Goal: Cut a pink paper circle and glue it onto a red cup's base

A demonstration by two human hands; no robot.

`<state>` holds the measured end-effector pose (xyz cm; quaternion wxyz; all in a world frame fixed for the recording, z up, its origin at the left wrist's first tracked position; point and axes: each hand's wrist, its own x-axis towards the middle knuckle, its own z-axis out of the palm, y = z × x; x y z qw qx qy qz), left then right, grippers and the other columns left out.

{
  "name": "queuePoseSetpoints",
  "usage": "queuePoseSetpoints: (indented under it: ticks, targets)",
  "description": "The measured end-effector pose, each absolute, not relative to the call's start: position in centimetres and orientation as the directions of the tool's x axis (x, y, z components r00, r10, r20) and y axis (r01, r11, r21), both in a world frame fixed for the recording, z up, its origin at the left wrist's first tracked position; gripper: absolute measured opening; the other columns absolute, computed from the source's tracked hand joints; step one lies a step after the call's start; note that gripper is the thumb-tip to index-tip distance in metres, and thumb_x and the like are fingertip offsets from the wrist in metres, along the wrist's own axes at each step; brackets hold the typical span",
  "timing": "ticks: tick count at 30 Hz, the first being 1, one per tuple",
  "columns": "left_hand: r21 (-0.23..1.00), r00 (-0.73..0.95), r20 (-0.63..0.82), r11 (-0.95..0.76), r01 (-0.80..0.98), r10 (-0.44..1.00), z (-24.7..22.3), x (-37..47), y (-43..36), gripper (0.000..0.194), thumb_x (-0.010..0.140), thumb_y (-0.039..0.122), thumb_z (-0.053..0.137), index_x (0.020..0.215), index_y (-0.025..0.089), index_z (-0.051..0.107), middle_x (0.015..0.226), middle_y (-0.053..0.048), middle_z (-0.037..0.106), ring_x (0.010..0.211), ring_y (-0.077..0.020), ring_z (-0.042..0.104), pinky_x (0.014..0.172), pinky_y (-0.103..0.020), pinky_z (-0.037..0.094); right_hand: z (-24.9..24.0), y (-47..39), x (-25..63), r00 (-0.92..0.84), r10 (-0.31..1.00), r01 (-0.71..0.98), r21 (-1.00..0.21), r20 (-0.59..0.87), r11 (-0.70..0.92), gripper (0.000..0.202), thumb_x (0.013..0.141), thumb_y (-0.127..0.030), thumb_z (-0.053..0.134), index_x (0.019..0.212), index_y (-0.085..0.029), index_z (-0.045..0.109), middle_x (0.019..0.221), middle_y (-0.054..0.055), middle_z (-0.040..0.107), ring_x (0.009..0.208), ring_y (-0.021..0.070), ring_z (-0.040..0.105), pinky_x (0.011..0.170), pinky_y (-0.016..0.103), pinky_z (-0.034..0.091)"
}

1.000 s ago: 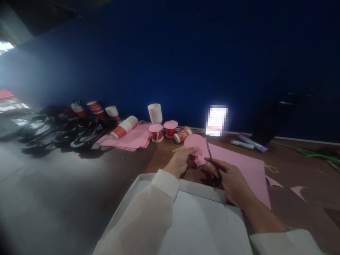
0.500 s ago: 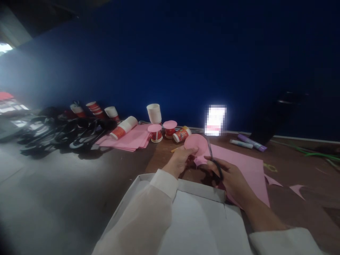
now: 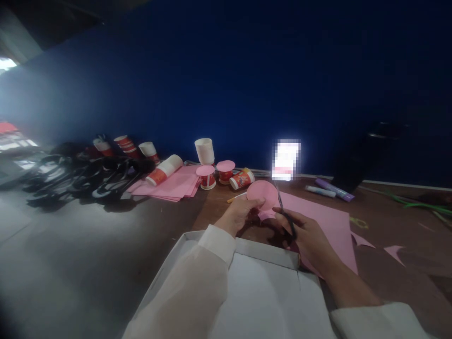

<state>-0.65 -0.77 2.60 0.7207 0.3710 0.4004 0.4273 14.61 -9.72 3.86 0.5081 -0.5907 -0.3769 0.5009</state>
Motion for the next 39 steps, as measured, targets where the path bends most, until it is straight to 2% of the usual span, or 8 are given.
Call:
queuePoseSetpoints:
  ticks: [4, 7, 11, 15, 24, 29, 39]
  targets:
    - [0.873, 0.334, -0.243, 0.355, -0.333, 0.911, 2.6, -0.6, -0.8, 0.018, 0.069, 0.021, 0.077, 0.079, 0.017, 0.062, 0.057, 0.002, 0.052, 0.052, -0.0113, 0.045, 0.050, -0.025, 0.037, 4.1, -9.7, 14.5, 0.243, 0.949, -0.061, -0.979, -0.202, -0.193, 0.070, 0.055, -0.055, 0.094, 0.111, -0.016, 0.081, 0.064, 0.002, 0.069, 0.050, 0.0146, 0.056, 0.044, 0.027, 0.047]
    - [0.874, 0.315, -0.251, 0.354, -0.333, 0.915, 2.7, -0.6, -0.8, 0.017, 0.070, 0.020, 0.077, 0.078, 0.017, 0.062, 0.057, 0.002, 0.052, 0.053, -0.0109, 0.044, 0.051, -0.025, 0.036, 3.6, -9.6, 14.7, 0.217, 0.949, -0.086, -0.973, -0.229, -0.215, 0.069, 0.061, -0.055, 0.092, 0.118, -0.018, 0.079, 0.067, 0.002, 0.070, 0.052, 0.0142, 0.057, 0.046, 0.026, 0.049]
    - [0.869, 0.315, -0.254, 0.359, -0.341, 0.914, 2.9, -0.7, -0.8, 0.023, 0.069, 0.022, 0.079, 0.083, 0.017, 0.063, 0.060, 0.002, 0.054, 0.052, -0.0107, 0.045, 0.051, -0.025, 0.037, 2.5, -9.4, 15.1, 0.175, 0.955, -0.114, -0.969, -0.238, -0.221, 0.073, 0.066, -0.054, 0.090, 0.127, -0.018, 0.074, 0.073, 0.003, 0.072, 0.053, 0.0136, 0.059, 0.046, 0.025, 0.047]
    - [0.867, 0.322, -0.277, 0.380, -0.322, 0.905, 2.9, -0.7, -0.9, 0.028, 0.068, 0.027, 0.083, 0.084, 0.017, 0.062, 0.059, 0.003, 0.053, 0.050, -0.0113, 0.045, 0.050, -0.026, 0.037, 2.4, -9.4, 15.2, 0.178, 0.958, -0.110, -0.972, -0.224, -0.207, 0.073, 0.066, -0.055, 0.090, 0.126, -0.016, 0.075, 0.071, 0.003, 0.071, 0.054, 0.0148, 0.060, 0.045, 0.024, 0.045]
    - [0.865, 0.305, -0.280, 0.377, -0.330, 0.910, 2.9, -0.5, -0.8, 0.027, 0.068, 0.024, 0.084, 0.082, 0.016, 0.063, 0.059, 0.003, 0.053, 0.051, -0.0094, 0.044, 0.051, -0.023, 0.035, 2.4, -9.2, 15.2, 0.193, 0.949, -0.110, -0.966, -0.251, -0.234, 0.072, 0.065, -0.055, 0.091, 0.125, -0.019, 0.075, 0.073, 0.003, 0.070, 0.056, 0.0144, 0.060, 0.045, 0.024, 0.047]
    - [0.859, 0.308, -0.260, 0.365, -0.359, 0.915, 2.8, -0.5, -0.7, 0.025, 0.069, 0.021, 0.081, 0.087, 0.015, 0.064, 0.061, 0.003, 0.055, 0.050, -0.0091, 0.044, 0.050, -0.023, 0.035, 2.3, -9.2, 15.3, 0.210, 0.949, -0.077, -0.972, -0.233, -0.222, 0.072, 0.066, -0.057, 0.089, 0.125, -0.018, 0.075, 0.073, 0.004, 0.071, 0.053, 0.0137, 0.057, 0.044, 0.025, 0.045]
    - [0.867, 0.305, -0.216, 0.325, -0.377, 0.928, 2.4, -0.4, -0.6, 0.026, 0.065, 0.022, 0.084, 0.081, 0.014, 0.065, 0.059, 0.003, 0.056, 0.051, -0.0091, 0.045, 0.051, -0.024, 0.035, 1.4, -8.9, 15.8, 0.220, 0.950, -0.009, -0.974, -0.223, -0.226, 0.070, 0.069, -0.059, 0.087, 0.126, -0.021, 0.075, 0.082, 0.005, 0.074, 0.057, 0.0148, 0.060, 0.044, 0.026, 0.046]
